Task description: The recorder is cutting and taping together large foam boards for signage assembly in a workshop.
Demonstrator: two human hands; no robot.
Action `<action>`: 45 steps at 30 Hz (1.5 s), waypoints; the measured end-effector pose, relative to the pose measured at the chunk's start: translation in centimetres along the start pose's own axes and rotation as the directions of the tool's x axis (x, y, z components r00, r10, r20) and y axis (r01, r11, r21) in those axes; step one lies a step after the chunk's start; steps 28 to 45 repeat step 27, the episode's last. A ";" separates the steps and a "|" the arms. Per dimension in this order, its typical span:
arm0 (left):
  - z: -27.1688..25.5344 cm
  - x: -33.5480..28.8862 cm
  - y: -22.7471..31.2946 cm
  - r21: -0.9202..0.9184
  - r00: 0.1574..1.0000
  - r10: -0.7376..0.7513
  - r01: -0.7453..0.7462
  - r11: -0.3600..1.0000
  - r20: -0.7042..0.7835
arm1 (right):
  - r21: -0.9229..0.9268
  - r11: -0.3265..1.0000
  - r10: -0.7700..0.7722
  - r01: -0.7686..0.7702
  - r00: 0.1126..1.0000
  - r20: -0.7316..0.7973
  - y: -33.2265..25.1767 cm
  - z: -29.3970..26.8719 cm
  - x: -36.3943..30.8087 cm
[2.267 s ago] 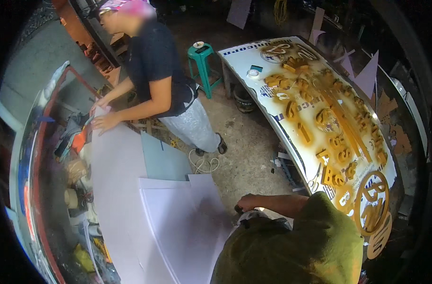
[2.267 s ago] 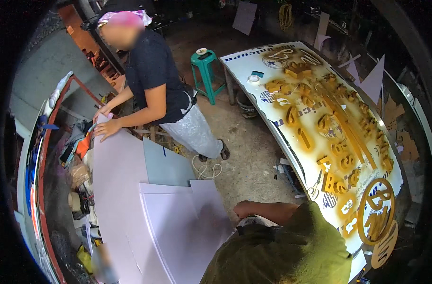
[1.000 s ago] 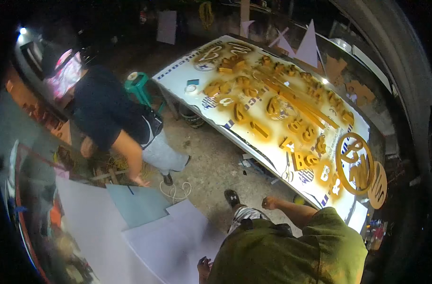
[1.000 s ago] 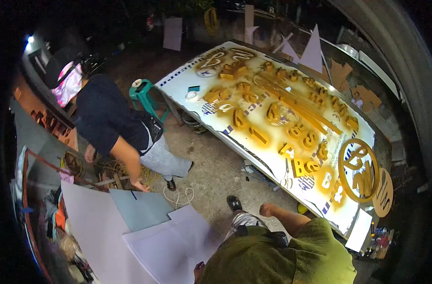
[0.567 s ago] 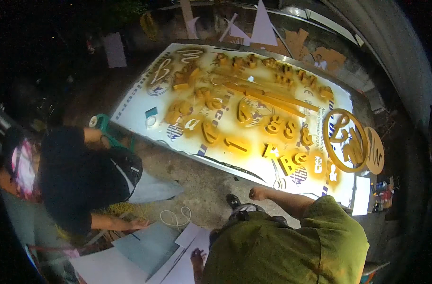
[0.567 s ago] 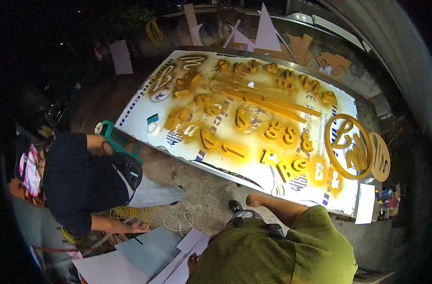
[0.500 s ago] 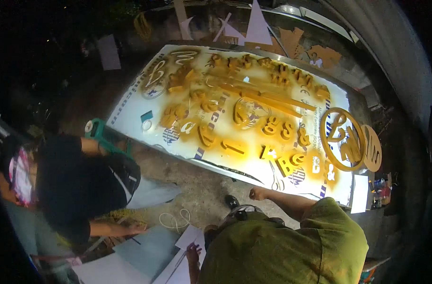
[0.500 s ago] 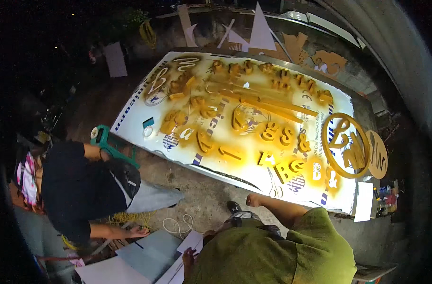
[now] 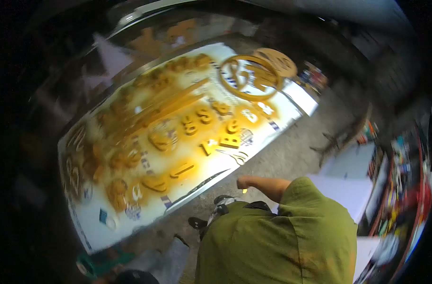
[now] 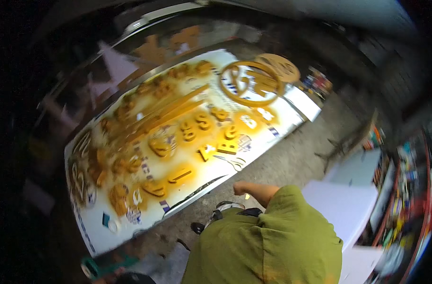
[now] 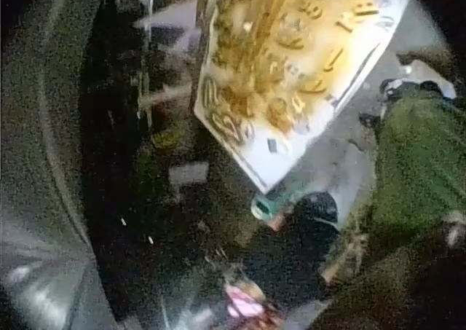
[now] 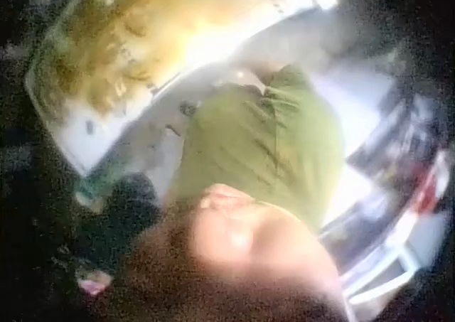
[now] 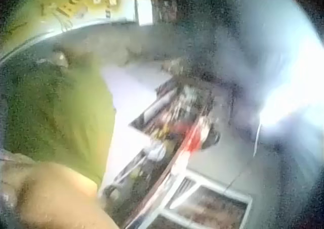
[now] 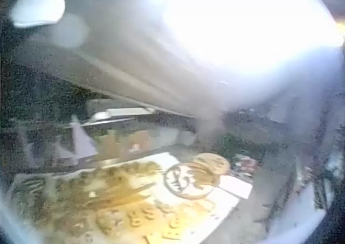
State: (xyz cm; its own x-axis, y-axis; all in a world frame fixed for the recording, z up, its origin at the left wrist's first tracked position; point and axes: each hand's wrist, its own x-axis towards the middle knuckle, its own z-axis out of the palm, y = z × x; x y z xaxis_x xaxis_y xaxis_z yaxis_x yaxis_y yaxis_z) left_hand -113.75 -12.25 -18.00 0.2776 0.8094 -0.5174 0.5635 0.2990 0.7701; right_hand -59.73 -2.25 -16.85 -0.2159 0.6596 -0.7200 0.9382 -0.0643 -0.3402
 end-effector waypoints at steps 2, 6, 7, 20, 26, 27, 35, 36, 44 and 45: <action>-4.3 2.4 1.1 -0.025 0.999 -0.037 0.038 0.999 0.036 | 0.041 0.997 -0.056 0.067 0.969 -0.240 -3.5 0.5 -1.5; -17.1 1.7 -4.7 -0.143 0.977 -0.211 0.205 0.968 -0.028 | 0.333 0.934 -0.002 0.127 0.937 -0.350 -14.9 -2.5 -6.8; -17.3 3.2 -2.8 -0.164 0.967 -0.252 0.244 0.956 -0.032 | 0.373 0.915 -0.002 0.154 0.926 -0.378 -16.1 -2.5 -8.2; -15.1 4.4 10.6 -0.293 0.946 -0.311 0.323 0.900 0.089 | 0.642 0.700 0.456 -0.312 0.887 -0.066 -8.4 9.8 -14.4; -9.1 2.3 9.8 -0.223 0.965 -0.163 0.208 0.952 0.204 | 0.921 0.373 0.466 -0.110 0.881 -0.084 -5.2 11.9 -14.6; -9.0 1.9 10.9 -0.227 0.958 -0.206 0.250 0.941 0.197 | 0.894 0.436 0.388 -0.106 0.918 -0.080 -5.3 9.7 -12.4; -9.0 1.9 10.9 -0.227 0.958 -0.206 0.250 0.941 0.197 | 0.894 0.436 0.388 -0.106 0.918 -0.080 -5.3 9.7 -12.4; -9.0 1.9 10.9 -0.227 0.958 -0.206 0.250 0.941 0.197 | 0.894 0.436 0.388 -0.106 0.918 -0.080 -5.3 9.7 -12.4; -9.0 1.9 10.9 -0.227 0.958 -0.206 0.250 0.941 0.197 | 0.894 0.436 0.388 -0.106 0.918 -0.080 -5.3 9.7 -12.4; -9.0 1.9 10.9 -0.227 0.958 -0.206 0.250 0.941 0.197 | 0.894 0.436 0.388 -0.106 0.918 -0.080 -5.3 9.7 -12.4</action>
